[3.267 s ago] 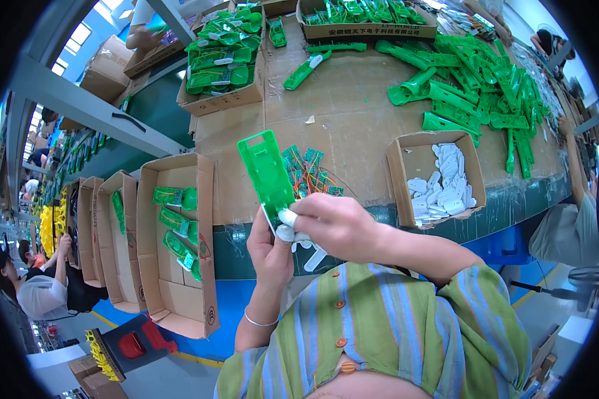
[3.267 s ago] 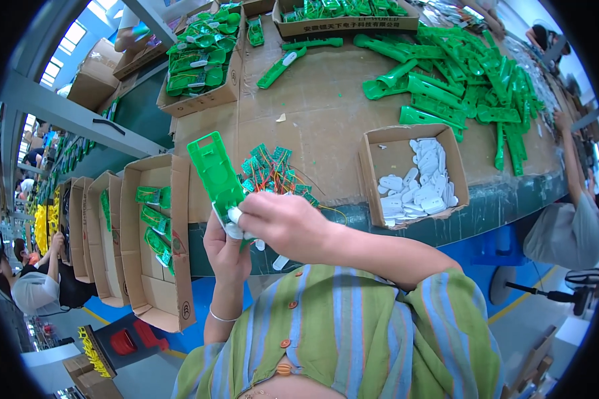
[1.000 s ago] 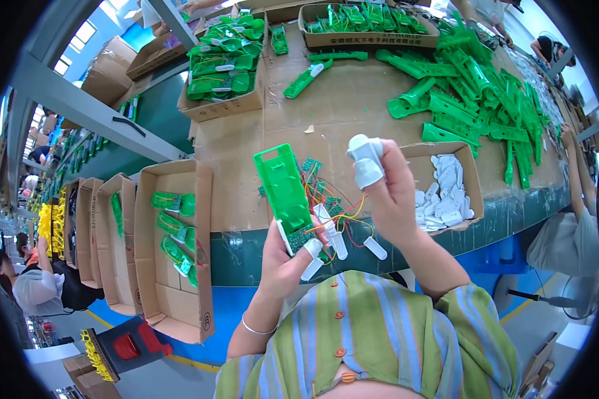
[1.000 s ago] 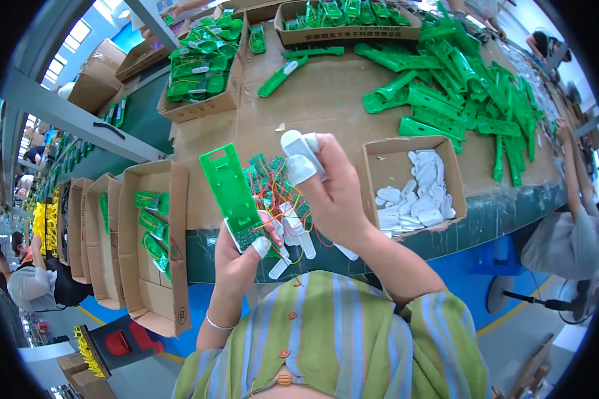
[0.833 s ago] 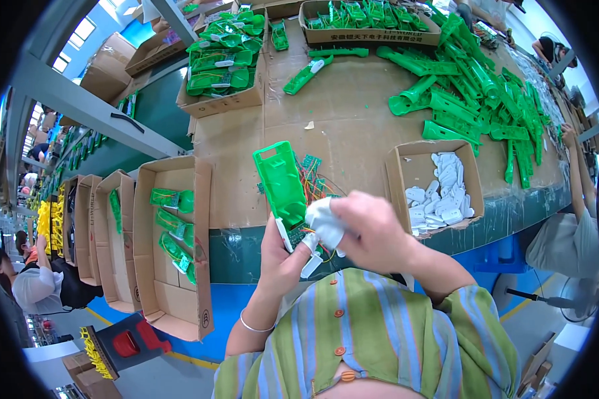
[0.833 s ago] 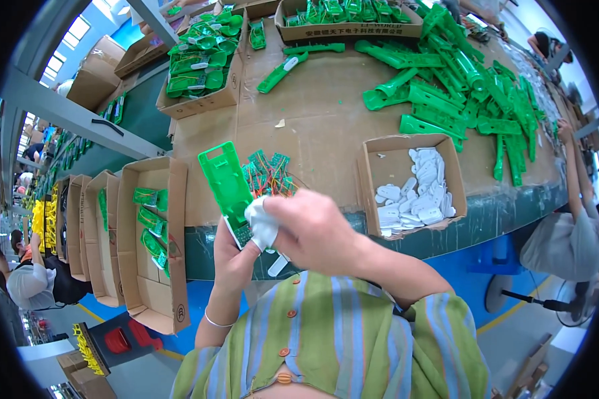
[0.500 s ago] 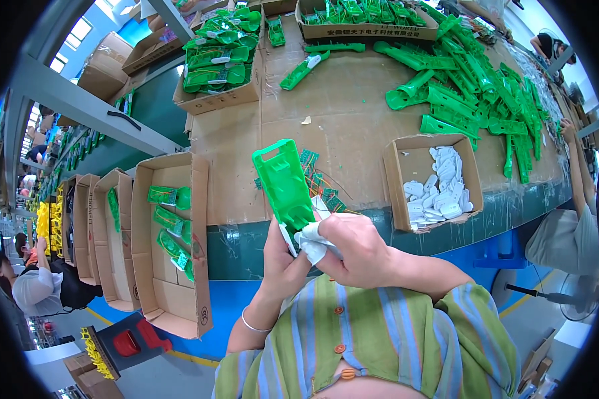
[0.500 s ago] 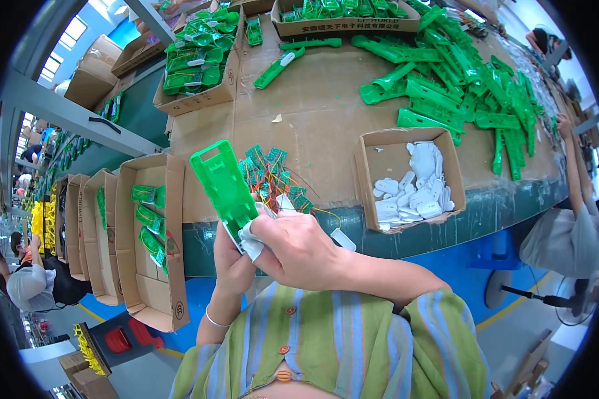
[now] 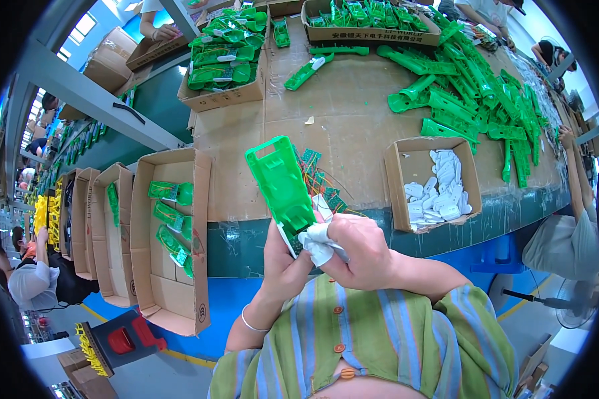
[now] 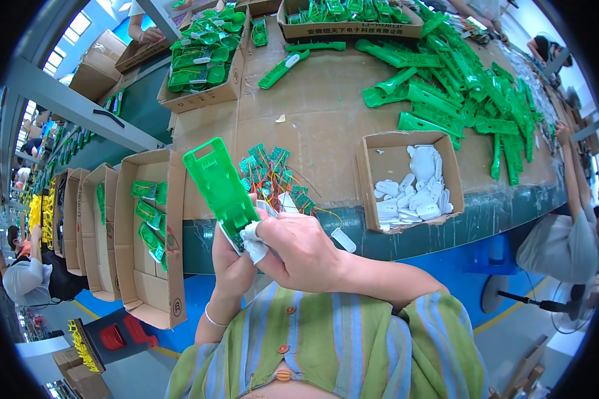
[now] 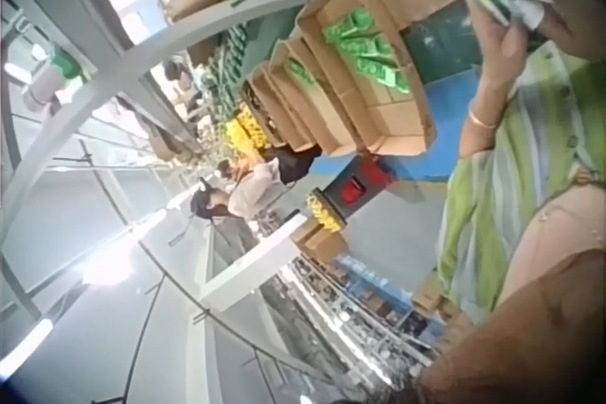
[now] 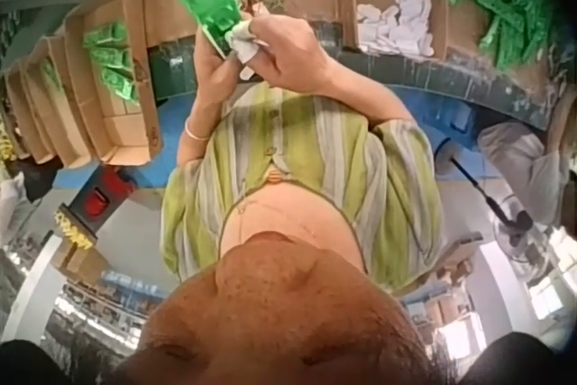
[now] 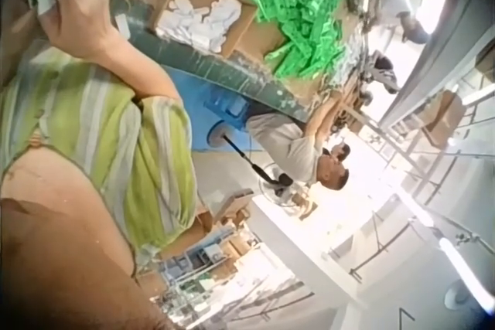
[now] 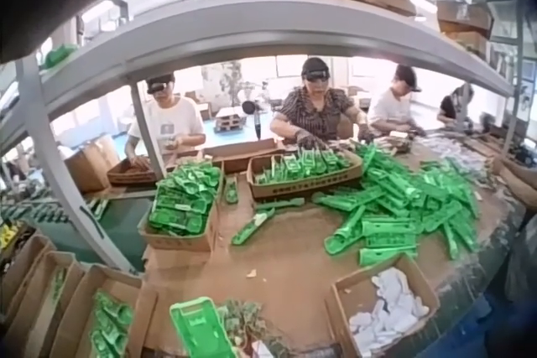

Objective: Assembling electronic internal parts into green plastic lighting housings on a factory production line.

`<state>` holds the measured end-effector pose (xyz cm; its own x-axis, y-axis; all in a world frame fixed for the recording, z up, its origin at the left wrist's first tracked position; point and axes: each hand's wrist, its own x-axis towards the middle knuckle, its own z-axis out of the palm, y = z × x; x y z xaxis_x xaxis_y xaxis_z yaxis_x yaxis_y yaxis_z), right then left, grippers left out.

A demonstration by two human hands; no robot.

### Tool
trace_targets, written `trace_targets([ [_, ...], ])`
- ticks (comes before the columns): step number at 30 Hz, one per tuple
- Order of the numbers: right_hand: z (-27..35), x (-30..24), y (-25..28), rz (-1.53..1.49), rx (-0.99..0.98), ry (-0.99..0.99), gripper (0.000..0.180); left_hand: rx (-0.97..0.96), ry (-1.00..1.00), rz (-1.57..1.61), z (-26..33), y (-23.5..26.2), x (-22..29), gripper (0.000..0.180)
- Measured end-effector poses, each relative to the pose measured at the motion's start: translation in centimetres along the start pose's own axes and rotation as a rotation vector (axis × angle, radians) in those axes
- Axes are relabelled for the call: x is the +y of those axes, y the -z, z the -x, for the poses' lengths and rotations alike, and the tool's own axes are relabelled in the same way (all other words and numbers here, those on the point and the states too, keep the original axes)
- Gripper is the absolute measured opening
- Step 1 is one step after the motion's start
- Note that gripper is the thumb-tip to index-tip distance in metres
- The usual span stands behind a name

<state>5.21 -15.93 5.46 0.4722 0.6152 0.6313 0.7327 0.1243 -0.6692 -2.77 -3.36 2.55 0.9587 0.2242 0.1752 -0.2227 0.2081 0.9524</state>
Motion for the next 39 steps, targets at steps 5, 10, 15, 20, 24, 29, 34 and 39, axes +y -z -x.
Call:
trace_targets([
  [5, 0.2, -0.2, -0.1, 0.049, -0.037, 0.006, 0.020, 0.025, -0.036, -0.130, 0.2, -0.2, 0.1, 0.052],
  [10, 0.7, -0.2, -0.7, 0.048, -0.053, -0.029, 0.021, -0.002, -0.141, -0.267, 0.0, -0.3, -0.3, 0.042],
  [15, 0.8, 0.9, -0.9, 0.042, -0.075, -0.107, 0.020, 0.102, -0.107, -0.389, -0.3, -0.2, -0.9, 0.037],
  [20, -1.4, 1.4, 1.3, -0.570, 0.338, -0.425, 0.022, 0.140, -0.005, -0.235, -1.3, 1.0, -1.2, 0.035],
  [24, -2.0, 4.7, 1.9, -0.446, 0.314, -0.461, 0.022, 0.151, -0.019, -0.485, -0.9, 0.9, -1.6, 0.048],
  [29, -1.8, 6.2, 1.9, -0.093, 0.464, -0.291, 0.022, 0.132, -0.128, -0.898, -1.0, 0.5, -2.4, 0.073],
  [34, -1.6, 5.6, 1.4, 0.417, 0.296, 0.098, 0.027, 0.107, -0.193, -0.987, -1.3, 0.0, -2.0, 0.079],
  [39, -1.9, 5.3, 1.5, 0.499, 0.216, 0.016, 0.032, 0.087, -0.279, -1.069, -1.1, -0.3, -2.6, 0.078],
])
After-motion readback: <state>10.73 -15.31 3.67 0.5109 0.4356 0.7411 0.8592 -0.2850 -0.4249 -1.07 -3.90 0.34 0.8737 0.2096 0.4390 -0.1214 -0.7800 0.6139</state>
